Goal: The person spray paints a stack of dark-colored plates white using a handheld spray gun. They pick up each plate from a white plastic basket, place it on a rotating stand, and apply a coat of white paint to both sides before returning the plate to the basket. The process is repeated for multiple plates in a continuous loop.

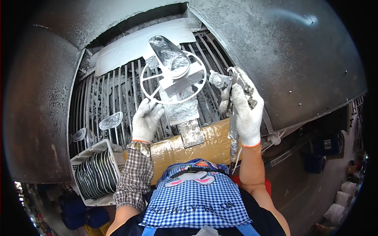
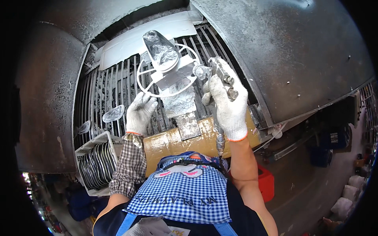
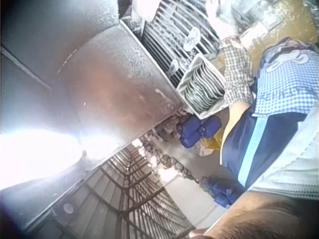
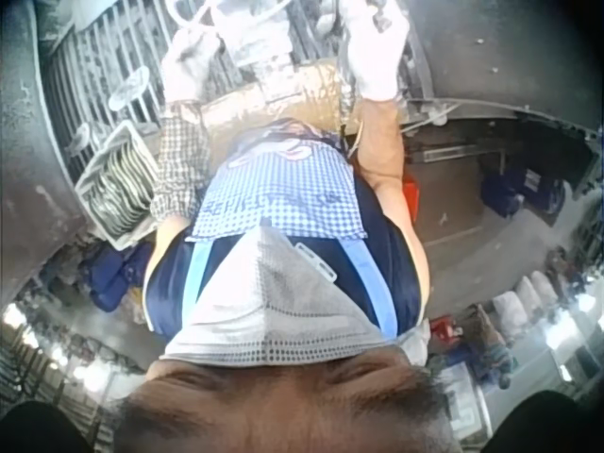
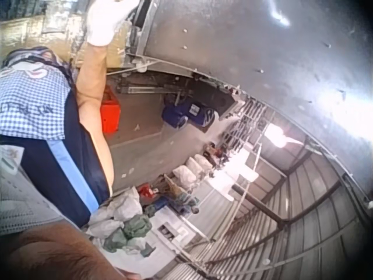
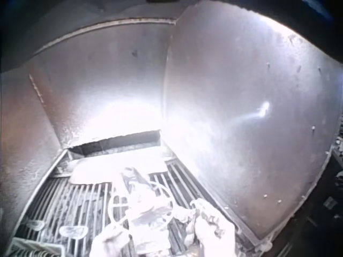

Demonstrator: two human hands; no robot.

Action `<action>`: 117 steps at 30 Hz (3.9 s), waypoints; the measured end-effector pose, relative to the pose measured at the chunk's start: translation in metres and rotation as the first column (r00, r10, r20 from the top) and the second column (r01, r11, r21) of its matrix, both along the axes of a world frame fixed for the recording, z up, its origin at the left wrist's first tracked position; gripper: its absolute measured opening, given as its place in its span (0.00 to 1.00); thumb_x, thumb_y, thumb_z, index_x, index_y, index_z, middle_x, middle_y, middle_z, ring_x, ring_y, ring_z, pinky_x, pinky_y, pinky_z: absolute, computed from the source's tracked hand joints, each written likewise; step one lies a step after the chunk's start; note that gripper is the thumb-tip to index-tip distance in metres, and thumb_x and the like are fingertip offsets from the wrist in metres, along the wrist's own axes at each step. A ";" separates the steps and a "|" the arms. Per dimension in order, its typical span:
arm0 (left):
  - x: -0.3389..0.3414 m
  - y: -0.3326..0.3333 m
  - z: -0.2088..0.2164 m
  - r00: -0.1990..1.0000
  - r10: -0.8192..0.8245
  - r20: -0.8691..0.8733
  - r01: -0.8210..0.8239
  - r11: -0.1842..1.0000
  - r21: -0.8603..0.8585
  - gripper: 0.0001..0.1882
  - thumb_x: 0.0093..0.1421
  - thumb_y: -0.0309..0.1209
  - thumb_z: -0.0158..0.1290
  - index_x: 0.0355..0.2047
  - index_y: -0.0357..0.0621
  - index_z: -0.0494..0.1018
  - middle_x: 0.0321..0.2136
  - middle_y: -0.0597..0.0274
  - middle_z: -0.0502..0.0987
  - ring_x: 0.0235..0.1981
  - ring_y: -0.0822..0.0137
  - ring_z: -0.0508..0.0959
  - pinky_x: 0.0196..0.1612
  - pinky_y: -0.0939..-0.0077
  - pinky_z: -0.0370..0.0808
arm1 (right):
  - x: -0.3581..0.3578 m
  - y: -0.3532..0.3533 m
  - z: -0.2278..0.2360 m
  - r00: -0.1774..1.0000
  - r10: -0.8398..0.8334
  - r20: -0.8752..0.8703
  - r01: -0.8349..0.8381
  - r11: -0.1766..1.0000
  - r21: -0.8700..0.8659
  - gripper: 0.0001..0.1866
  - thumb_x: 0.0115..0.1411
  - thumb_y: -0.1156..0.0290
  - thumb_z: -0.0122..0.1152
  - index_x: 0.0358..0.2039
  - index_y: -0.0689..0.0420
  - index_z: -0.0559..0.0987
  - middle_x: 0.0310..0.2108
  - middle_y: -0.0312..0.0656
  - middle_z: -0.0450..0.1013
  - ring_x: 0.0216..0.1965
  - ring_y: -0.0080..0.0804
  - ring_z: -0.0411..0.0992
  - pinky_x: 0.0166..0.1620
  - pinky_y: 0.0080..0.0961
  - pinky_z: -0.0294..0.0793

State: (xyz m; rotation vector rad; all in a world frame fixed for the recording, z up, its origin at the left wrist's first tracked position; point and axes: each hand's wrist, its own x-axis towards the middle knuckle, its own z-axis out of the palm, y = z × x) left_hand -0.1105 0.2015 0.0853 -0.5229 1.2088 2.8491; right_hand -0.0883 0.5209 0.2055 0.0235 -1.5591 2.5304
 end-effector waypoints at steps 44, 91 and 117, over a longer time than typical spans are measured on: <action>-0.014 0.008 0.011 0.971 0.151 0.188 -0.150 0.989 -0.018 0.15 0.72 0.43 0.53 0.43 0.44 0.72 0.49 0.45 0.78 0.56 0.46 0.76 0.59 0.48 0.75 | -0.040 -0.031 -0.013 0.999 0.041 -0.021 -0.042 0.999 -0.012 0.25 0.75 0.72 0.59 0.69 0.65 0.70 0.31 0.35 0.77 0.28 0.17 0.73 0.31 0.16 0.74; -0.015 -0.021 0.017 0.990 0.139 0.003 -0.139 0.988 0.061 0.28 0.71 0.53 0.54 0.54 0.39 0.70 0.58 0.38 0.75 0.56 0.39 0.78 0.57 0.41 0.78 | -0.029 0.015 -0.004 0.992 -0.113 -0.060 0.115 0.993 0.037 0.25 0.75 0.70 0.58 0.69 0.63 0.70 0.34 0.36 0.77 0.28 0.16 0.72 0.30 0.17 0.77; 0.010 0.042 -0.008 0.995 -0.101 0.021 0.097 0.983 0.155 0.36 0.72 0.52 0.52 0.64 0.29 0.67 0.63 0.33 0.71 0.63 0.40 0.74 0.68 0.46 0.73 | 0.020 0.022 0.014 0.993 -0.118 -0.006 0.118 0.993 0.030 0.24 0.76 0.71 0.57 0.68 0.65 0.71 0.37 0.38 0.78 0.31 0.16 0.73 0.32 0.17 0.77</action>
